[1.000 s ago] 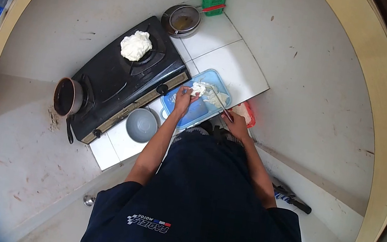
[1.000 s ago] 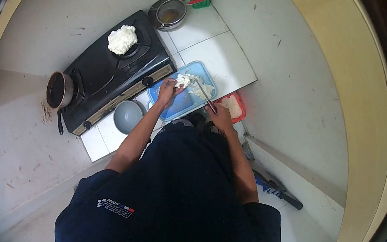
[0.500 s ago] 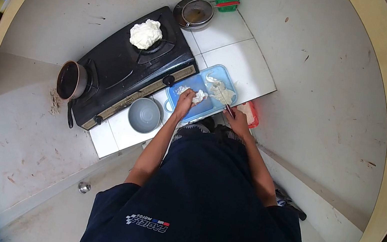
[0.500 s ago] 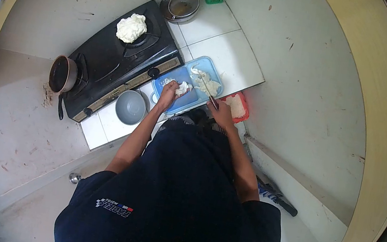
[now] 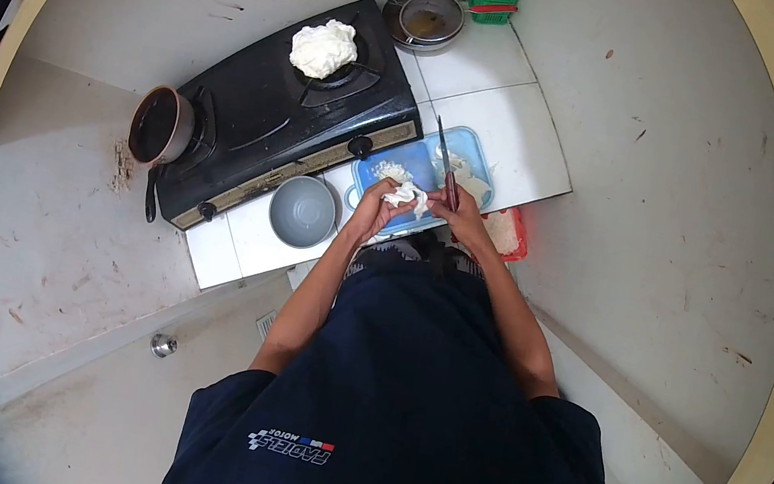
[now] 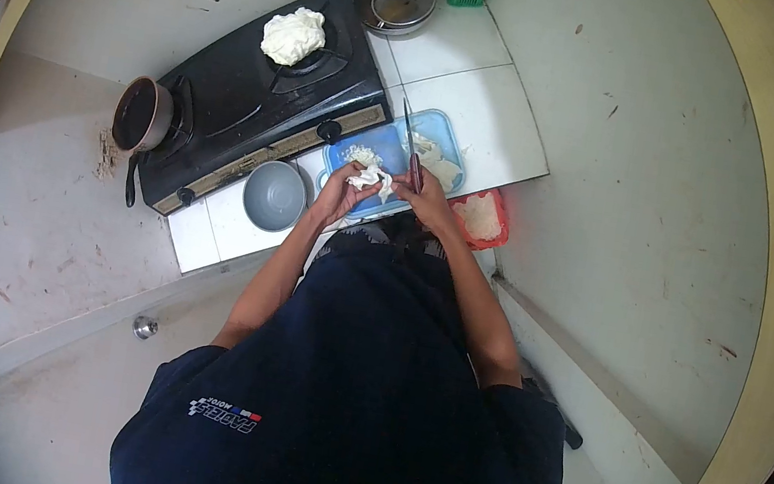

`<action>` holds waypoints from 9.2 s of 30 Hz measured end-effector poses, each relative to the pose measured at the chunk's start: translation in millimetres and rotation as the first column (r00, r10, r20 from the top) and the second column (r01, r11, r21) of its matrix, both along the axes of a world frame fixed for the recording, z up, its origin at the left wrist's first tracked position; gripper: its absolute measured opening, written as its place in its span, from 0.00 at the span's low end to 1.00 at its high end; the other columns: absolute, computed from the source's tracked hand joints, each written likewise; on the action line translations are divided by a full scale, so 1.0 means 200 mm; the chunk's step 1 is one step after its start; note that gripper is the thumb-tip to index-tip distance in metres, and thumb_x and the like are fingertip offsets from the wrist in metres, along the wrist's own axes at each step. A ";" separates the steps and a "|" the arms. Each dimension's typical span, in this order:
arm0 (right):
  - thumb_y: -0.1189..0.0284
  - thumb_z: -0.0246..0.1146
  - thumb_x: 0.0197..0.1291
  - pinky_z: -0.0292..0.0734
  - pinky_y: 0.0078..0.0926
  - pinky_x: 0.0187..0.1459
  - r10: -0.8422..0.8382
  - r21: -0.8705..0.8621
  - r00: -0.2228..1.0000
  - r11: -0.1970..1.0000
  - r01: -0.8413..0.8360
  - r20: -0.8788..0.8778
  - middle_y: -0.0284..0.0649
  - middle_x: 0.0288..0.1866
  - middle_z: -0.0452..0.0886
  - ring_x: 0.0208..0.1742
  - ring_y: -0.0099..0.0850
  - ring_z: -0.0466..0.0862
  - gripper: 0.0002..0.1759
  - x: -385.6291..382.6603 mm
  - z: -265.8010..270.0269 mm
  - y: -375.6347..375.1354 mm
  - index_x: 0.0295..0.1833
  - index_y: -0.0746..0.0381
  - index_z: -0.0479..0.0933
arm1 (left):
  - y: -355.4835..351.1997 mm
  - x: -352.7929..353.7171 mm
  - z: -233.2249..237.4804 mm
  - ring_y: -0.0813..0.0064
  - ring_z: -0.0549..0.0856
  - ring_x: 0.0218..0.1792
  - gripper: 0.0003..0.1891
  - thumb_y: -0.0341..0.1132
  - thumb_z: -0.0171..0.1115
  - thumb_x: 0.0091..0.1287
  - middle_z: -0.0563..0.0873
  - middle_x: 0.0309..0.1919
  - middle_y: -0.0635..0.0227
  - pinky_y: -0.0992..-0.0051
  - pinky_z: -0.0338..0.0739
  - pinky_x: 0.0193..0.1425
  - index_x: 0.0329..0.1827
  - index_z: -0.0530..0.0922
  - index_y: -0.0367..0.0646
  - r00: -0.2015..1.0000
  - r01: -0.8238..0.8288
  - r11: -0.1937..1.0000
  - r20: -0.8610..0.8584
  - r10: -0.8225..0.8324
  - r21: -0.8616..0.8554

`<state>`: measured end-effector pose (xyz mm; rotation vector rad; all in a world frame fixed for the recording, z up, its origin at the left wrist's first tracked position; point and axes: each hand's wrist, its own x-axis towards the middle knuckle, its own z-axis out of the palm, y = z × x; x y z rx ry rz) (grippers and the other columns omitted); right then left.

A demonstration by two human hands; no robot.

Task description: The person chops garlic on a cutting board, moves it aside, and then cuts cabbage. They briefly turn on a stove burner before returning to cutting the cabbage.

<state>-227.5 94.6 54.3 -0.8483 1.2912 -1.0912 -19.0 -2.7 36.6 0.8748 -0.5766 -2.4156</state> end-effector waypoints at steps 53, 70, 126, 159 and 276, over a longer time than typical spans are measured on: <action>0.69 0.71 0.63 0.80 0.32 0.46 -0.352 -0.087 0.726 0.922 0.377 -0.590 0.44 0.41 0.87 0.41 0.33 0.87 0.14 -0.20 -0.13 0.00 0.46 0.67 0.79 | -0.05 -0.37 -0.21 0.66 0.88 0.55 0.13 0.23 0.64 0.70 0.84 0.53 0.58 0.72 0.84 0.53 0.57 0.78 0.35 0.864 0.296 0.659 0.488 0.124 -0.691; 0.64 0.67 0.69 0.67 0.34 0.28 -0.354 -0.165 0.683 0.930 0.327 -0.639 0.43 0.21 0.74 0.23 0.30 0.72 0.18 -0.12 -0.01 0.13 0.35 0.67 0.74 | 0.00 0.14 -0.07 0.76 0.86 0.40 0.12 0.29 0.65 0.71 0.87 0.47 0.62 0.74 0.83 0.39 0.55 0.82 0.37 0.741 0.266 0.704 0.607 0.288 -0.659; 0.71 0.74 0.65 0.85 0.25 0.47 -0.078 -0.061 0.997 0.995 0.079 0.025 0.39 0.43 0.83 0.42 0.25 0.86 0.17 0.15 0.01 -0.08 0.50 0.68 0.76 | 0.14 -0.05 0.11 0.77 0.84 0.50 0.19 0.28 0.75 0.65 0.85 0.48 0.65 0.76 0.79 0.57 0.55 0.79 0.33 0.876 0.033 0.768 0.388 0.286 -0.640; 0.57 0.62 0.73 0.76 0.50 0.36 0.193 -0.003 0.769 0.969 -0.246 -0.610 0.58 0.30 0.82 0.35 0.57 0.85 0.21 0.14 -0.08 0.20 0.47 0.68 0.76 | 0.26 0.12 -0.10 0.51 0.82 0.44 0.13 0.34 0.64 0.71 0.80 0.43 0.50 0.59 0.77 0.51 0.51 0.80 0.33 0.428 0.489 0.416 0.627 0.652 -0.767; 0.57 0.58 0.72 0.82 0.54 0.32 0.260 0.094 0.233 0.830 -0.550 -0.937 0.54 0.25 0.84 0.28 0.55 0.87 0.20 0.14 -0.18 0.05 0.45 0.66 0.77 | 0.15 0.27 -0.05 0.50 0.80 0.50 0.16 0.27 0.65 0.61 0.84 0.46 0.54 0.58 0.77 0.60 0.54 0.84 0.37 0.574 0.663 0.217 0.673 0.466 -0.716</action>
